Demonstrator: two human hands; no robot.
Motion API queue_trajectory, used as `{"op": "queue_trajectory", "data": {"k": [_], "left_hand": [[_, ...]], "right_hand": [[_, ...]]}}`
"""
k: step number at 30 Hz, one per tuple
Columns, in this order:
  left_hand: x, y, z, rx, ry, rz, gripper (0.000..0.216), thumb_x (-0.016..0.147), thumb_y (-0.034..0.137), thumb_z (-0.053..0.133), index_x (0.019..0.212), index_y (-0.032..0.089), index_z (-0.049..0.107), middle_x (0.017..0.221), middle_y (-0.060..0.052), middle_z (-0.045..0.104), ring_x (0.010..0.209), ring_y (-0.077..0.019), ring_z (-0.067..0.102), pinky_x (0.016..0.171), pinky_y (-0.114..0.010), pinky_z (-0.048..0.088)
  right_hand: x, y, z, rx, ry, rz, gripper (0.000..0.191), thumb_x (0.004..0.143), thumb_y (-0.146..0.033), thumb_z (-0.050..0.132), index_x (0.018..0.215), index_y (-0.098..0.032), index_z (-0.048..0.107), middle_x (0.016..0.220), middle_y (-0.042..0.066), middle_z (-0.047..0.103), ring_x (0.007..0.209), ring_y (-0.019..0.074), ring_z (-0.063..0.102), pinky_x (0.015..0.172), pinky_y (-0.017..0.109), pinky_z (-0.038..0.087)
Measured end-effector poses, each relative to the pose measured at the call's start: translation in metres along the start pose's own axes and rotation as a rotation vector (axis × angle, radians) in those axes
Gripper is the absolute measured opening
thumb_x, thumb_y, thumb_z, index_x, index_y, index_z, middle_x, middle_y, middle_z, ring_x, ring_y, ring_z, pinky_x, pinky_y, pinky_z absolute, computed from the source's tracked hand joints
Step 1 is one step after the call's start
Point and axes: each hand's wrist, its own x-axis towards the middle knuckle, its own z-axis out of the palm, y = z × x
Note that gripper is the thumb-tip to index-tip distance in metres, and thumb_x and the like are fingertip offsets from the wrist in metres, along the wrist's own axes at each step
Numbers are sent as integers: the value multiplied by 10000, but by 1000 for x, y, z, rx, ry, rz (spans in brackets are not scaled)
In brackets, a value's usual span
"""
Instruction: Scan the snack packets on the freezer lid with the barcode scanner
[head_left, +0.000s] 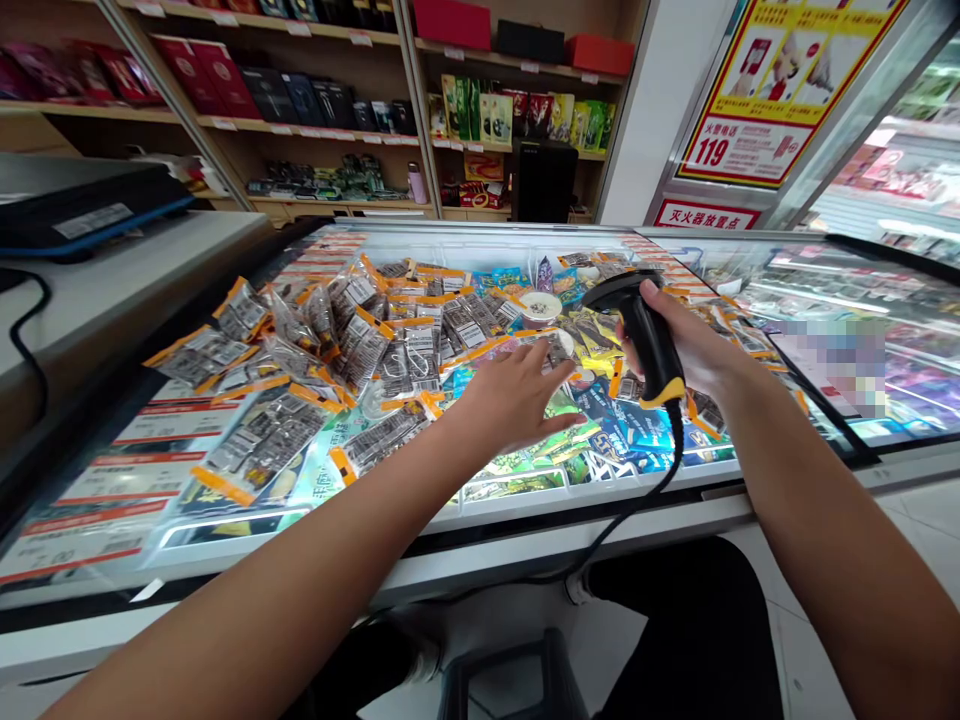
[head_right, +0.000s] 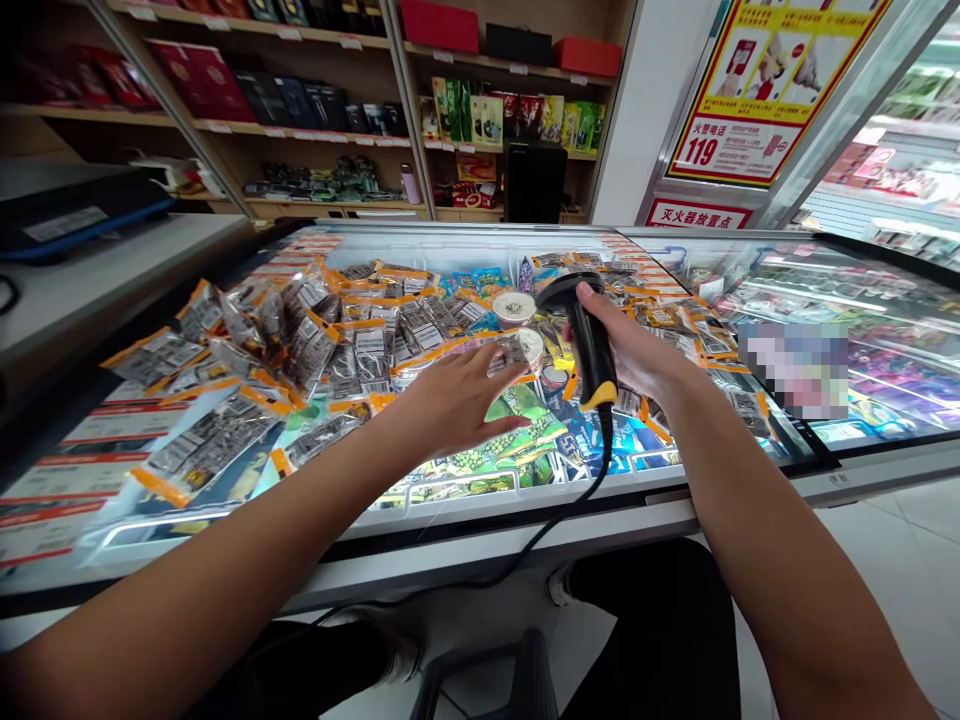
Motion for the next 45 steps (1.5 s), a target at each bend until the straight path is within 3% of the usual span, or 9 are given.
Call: {"op": "queue_trajectory", "data": {"k": [3,7,10,14,16,22,32,41,45], "left_hand": [[-2,-6,-3,112,35,-141,717,979,736,387,1401,200,606,1427,-189,560,1283,-384,553,1062,-499,417],[-6,-11,-8,222,78,-220,635,972,672,486,1218,126,696,1311,-221,602,1275,-406,519,1056,-514,400],[-5,0,-10,177,80,-86,553,999,587,501,1256,125,665,1331,-205,599,1248,-376,540,1030,-497,420],[3,31,-7,13,26,249,374,1049,410,449,1269,188,653,1402,-147,597,1270,-314,559,1001,-443,449],[5,43,-4,-30,43,299,387,1055,370,430,1350,191,605,1485,-147,551,1315,-305,544,1027,-433,442],[5,42,7,-55,34,232,739,1017,646,416,1624,235,319,1587,-162,460,1442,-351,446,1111,-467,399],[5,29,9,39,34,40,837,967,734,431,1533,117,452,1515,-234,494,1376,-391,482,1081,-466,394],[3,28,7,43,40,43,787,980,704,439,1466,90,511,1504,-254,496,1369,-400,495,1072,-465,409],[4,28,7,55,37,38,768,975,714,435,1443,113,529,1597,-241,415,1409,-403,459,1065,-475,419]], "right_hand": [[3,6,-11,-12,59,41,724,805,-883,532,1088,-228,660,711,80,638,611,256,629,530,404,550],[6,14,-11,-12,-18,97,640,820,-843,574,1039,-247,656,786,100,672,681,275,650,564,419,566],[8,13,4,-22,-46,24,687,803,-886,532,1041,-255,657,737,89,652,663,272,633,554,416,545],[15,7,21,-5,45,-130,840,769,-979,375,1066,-248,664,618,48,573,595,254,583,542,405,504],[18,5,22,19,91,-175,883,764,-998,310,1058,-244,665,574,24,525,571,241,552,547,396,491],[12,1,4,37,104,-145,906,783,-991,234,1028,-237,673,508,-9,438,519,216,484,550,390,466],[-9,-4,9,-4,-64,-41,776,827,-895,455,1085,-197,673,503,-10,459,461,192,463,496,376,468],[-6,-2,14,14,-95,-38,821,793,-948,412,1065,-221,681,474,-19,452,413,172,416,461,356,433],[-2,1,15,-43,-35,-72,860,773,-975,375,1068,-231,690,530,15,506,481,205,502,511,376,476]]}}
